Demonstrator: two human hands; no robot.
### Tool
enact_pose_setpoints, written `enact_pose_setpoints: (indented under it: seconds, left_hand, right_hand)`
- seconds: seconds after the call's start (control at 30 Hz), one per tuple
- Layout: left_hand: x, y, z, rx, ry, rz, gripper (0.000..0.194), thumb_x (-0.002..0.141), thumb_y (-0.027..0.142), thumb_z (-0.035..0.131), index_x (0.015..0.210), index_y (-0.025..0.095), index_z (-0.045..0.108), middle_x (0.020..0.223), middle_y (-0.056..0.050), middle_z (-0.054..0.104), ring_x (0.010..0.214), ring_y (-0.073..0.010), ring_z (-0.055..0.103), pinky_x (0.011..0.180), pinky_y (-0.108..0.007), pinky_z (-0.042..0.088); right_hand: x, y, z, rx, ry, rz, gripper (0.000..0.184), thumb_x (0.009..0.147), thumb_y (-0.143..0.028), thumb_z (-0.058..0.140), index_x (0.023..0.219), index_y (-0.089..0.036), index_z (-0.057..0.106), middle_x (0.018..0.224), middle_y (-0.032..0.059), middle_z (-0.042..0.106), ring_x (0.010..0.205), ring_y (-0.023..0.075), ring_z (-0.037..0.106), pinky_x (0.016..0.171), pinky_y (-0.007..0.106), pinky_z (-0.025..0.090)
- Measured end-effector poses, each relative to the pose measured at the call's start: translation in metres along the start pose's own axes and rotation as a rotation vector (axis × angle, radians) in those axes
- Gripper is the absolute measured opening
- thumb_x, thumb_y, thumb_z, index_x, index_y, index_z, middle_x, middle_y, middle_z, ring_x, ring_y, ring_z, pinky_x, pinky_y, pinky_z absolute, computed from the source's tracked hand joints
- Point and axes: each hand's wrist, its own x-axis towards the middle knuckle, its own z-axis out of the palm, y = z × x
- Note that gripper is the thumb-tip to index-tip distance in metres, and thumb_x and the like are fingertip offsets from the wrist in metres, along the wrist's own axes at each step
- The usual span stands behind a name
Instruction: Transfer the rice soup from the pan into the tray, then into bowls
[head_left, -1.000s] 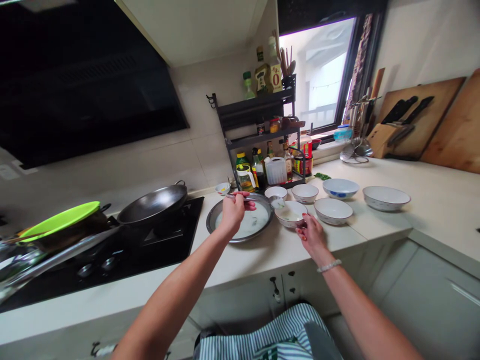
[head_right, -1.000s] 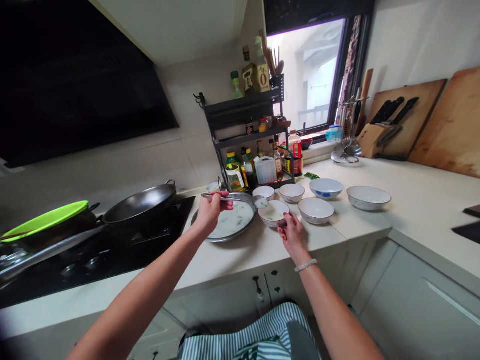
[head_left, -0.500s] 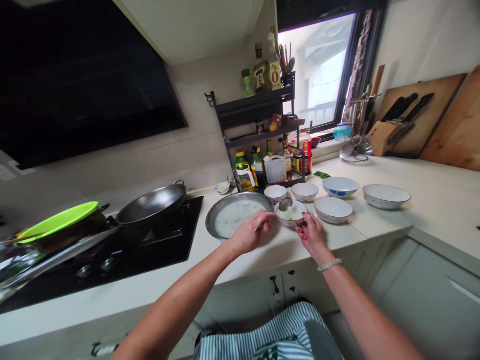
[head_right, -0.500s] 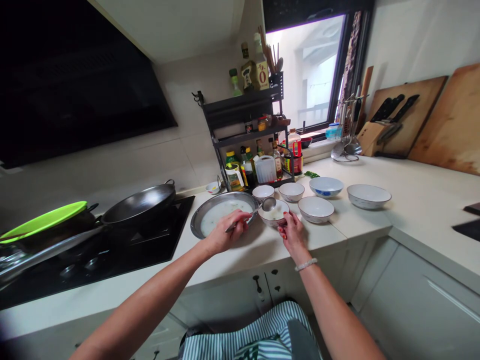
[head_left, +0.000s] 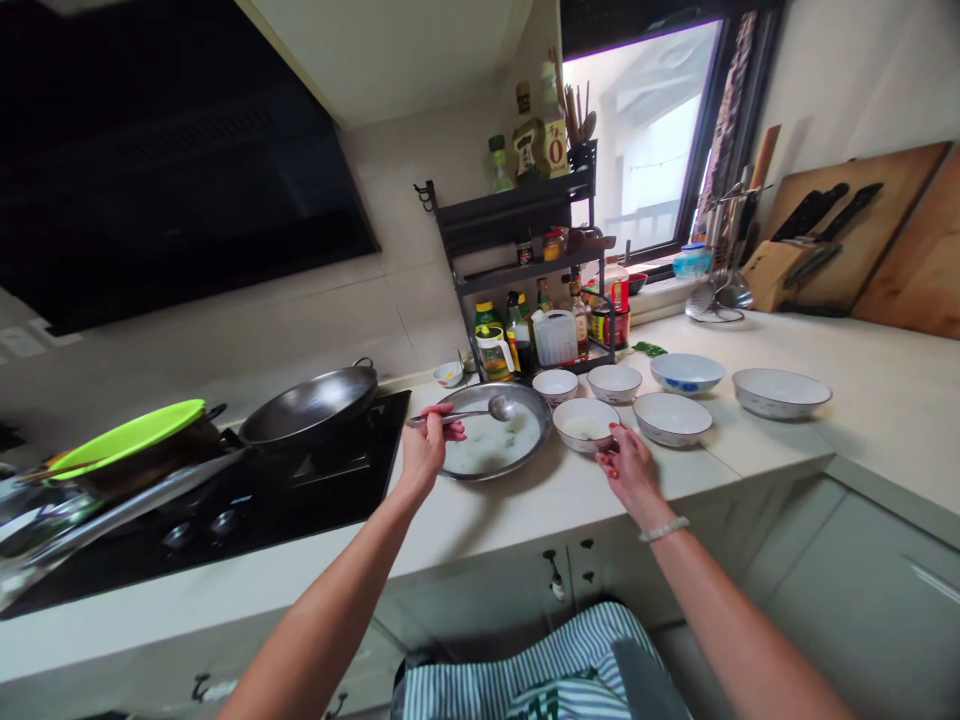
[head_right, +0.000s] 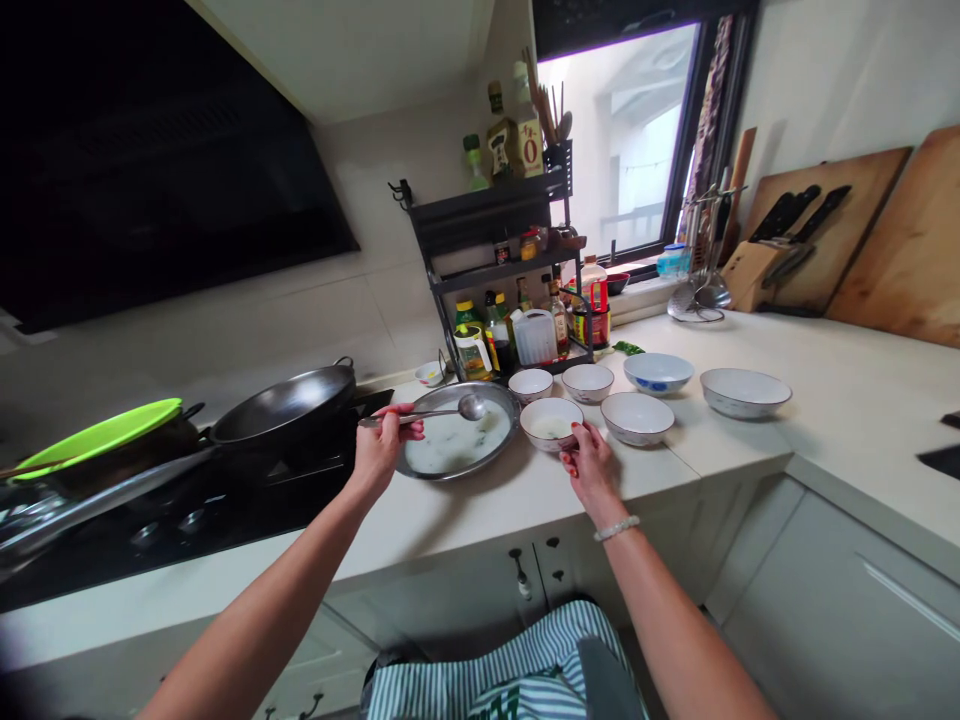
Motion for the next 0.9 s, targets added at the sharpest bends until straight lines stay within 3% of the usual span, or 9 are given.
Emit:
enact_pose_setpoints:
  seconds: [0.13, 0.27, 0.43, 0.57, 0.9]
  left_hand:
    - [-0.01, -0.005, -0.023, 0.191, -0.031, 0.023, 0.031, 0.085, 0.042, 0.059, 0.092, 0.012, 0.067, 0.059, -0.004, 0.068, 0.054, -0.0205, 0.069, 0.054, -0.03, 0.057]
    - [-0.018, -0.004, -0.03, 0.289, -0.028, 0.029, 0.024, 0.085, 0.035, 0.059, 0.089, 0.014, 0.068, 0.058, -0.003, 0.067, 0.05, -0.0185, 0.068, 0.049, -0.026, 0.053]
    - [-0.013, -0.014, -0.03, 0.208, -0.026, -0.058, 0.021, 0.084, 0.032, 0.057, 0.086, 0.014, 0.067, 0.057, -0.003, 0.067, 0.048, -0.0192, 0.067, 0.051, -0.028, 0.055]
    - [-0.004, -0.02, -0.031, 0.08, 0.079, -0.123, 0.018, 0.081, 0.028, 0.054, 0.085, 0.015, 0.066, 0.058, -0.004, 0.068, 0.052, -0.0212, 0.07, 0.058, -0.032, 0.059]
    - [0.004, -0.003, -0.029, -0.013, 0.259, -0.228, 0.019, 0.077, 0.017, 0.046, 0.078, 0.012, 0.064, 0.055, -0.004, 0.065, 0.048, -0.0188, 0.066, 0.056, -0.031, 0.058]
  right_hand:
    - [0.0, 0.0, 0.0, -0.006, -0.002, 0.008, 0.038, 0.059, -0.039, 0.079, 0.081, -0.022, 0.054, 0.056, -0.0069, 0.054, 0.036, 0.0051, 0.043, 0.029, 0.014, 0.018]
    - [0.0, 0.0, -0.001, -0.015, -0.01, 0.002, 0.037, 0.06, -0.04, 0.079, 0.08, -0.022, 0.053, 0.056, -0.0072, 0.053, 0.036, 0.0053, 0.043, 0.029, 0.013, 0.019]
    - [0.002, 0.002, -0.002, -0.017, -0.019, 0.004, 0.038, 0.06, -0.041, 0.08, 0.08, -0.022, 0.052, 0.055, -0.0071, 0.053, 0.037, 0.0056, 0.044, 0.029, 0.013, 0.019]
    - [0.001, 0.001, -0.002, -0.013, -0.006, 0.008, 0.038, 0.06, -0.04, 0.08, 0.08, -0.022, 0.053, 0.055, -0.0079, 0.052, 0.036, 0.0052, 0.043, 0.029, 0.013, 0.02]
    - [0.0, 0.0, -0.001, -0.023, -0.004, -0.007, 0.038, 0.061, -0.042, 0.08, 0.079, -0.022, 0.053, 0.056, -0.0072, 0.052, 0.036, 0.0061, 0.045, 0.029, 0.014, 0.018]
